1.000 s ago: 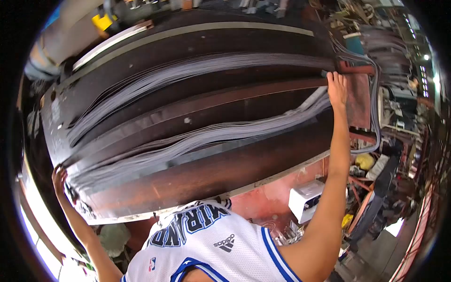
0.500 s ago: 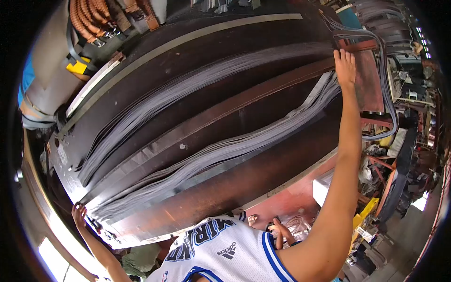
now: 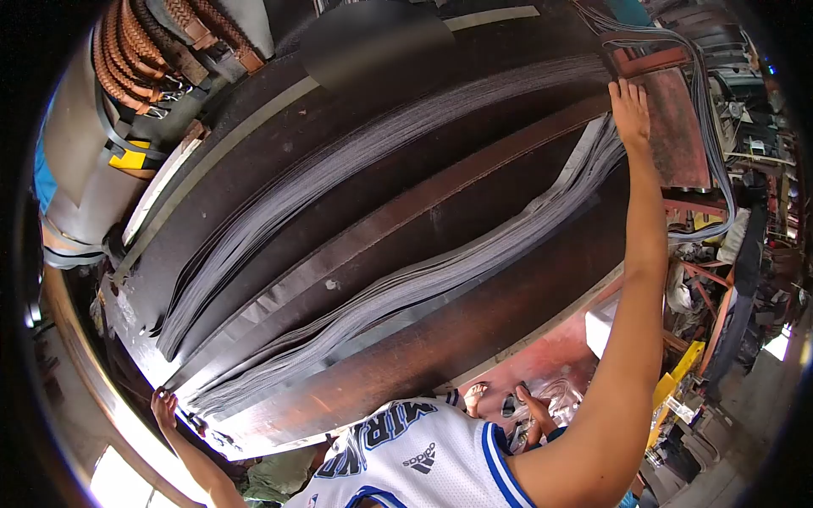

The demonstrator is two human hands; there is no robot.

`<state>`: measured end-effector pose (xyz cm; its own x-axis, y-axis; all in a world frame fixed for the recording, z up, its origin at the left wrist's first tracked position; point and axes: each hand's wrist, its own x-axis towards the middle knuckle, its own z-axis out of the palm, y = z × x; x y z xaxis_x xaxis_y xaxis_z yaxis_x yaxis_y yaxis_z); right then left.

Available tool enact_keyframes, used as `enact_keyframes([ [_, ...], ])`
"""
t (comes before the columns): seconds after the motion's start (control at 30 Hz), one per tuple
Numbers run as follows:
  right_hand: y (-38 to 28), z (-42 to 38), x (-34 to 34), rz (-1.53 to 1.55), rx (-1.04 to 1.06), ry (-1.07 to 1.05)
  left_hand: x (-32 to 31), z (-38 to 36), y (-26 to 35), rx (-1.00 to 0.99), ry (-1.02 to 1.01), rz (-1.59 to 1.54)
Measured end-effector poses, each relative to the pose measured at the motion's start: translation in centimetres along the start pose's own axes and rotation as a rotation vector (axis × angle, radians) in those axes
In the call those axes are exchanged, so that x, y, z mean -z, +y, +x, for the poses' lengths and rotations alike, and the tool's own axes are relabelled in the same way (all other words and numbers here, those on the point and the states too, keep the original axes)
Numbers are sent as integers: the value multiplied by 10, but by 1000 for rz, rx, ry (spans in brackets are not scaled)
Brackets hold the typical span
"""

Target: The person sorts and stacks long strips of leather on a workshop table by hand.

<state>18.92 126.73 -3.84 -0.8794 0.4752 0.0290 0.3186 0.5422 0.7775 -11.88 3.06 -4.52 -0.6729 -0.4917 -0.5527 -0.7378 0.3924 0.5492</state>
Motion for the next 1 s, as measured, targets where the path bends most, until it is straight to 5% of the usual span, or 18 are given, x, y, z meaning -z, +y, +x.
enact_keyframes([
  [0.3, -34, -23, 86, 435, -10, -100, -11, -5, -3, -33, 18, 14],
  [0.37, -64, -43, 190, 1051, 269, -113, -12, -8, -3, -78, -8, -1],
  [0.43, -109, -58, 231, 1136, 462, -27, -12, -5, -5, -124, -43, -19],
  [0.73, -286, -98, 377, 1128, 721, 112, -27, 25, -24, -319, -162, -52],
  [1.0, -330, -107, 432, 1133, 744, 55, -42, 44, -5, -451, -258, 63],
])
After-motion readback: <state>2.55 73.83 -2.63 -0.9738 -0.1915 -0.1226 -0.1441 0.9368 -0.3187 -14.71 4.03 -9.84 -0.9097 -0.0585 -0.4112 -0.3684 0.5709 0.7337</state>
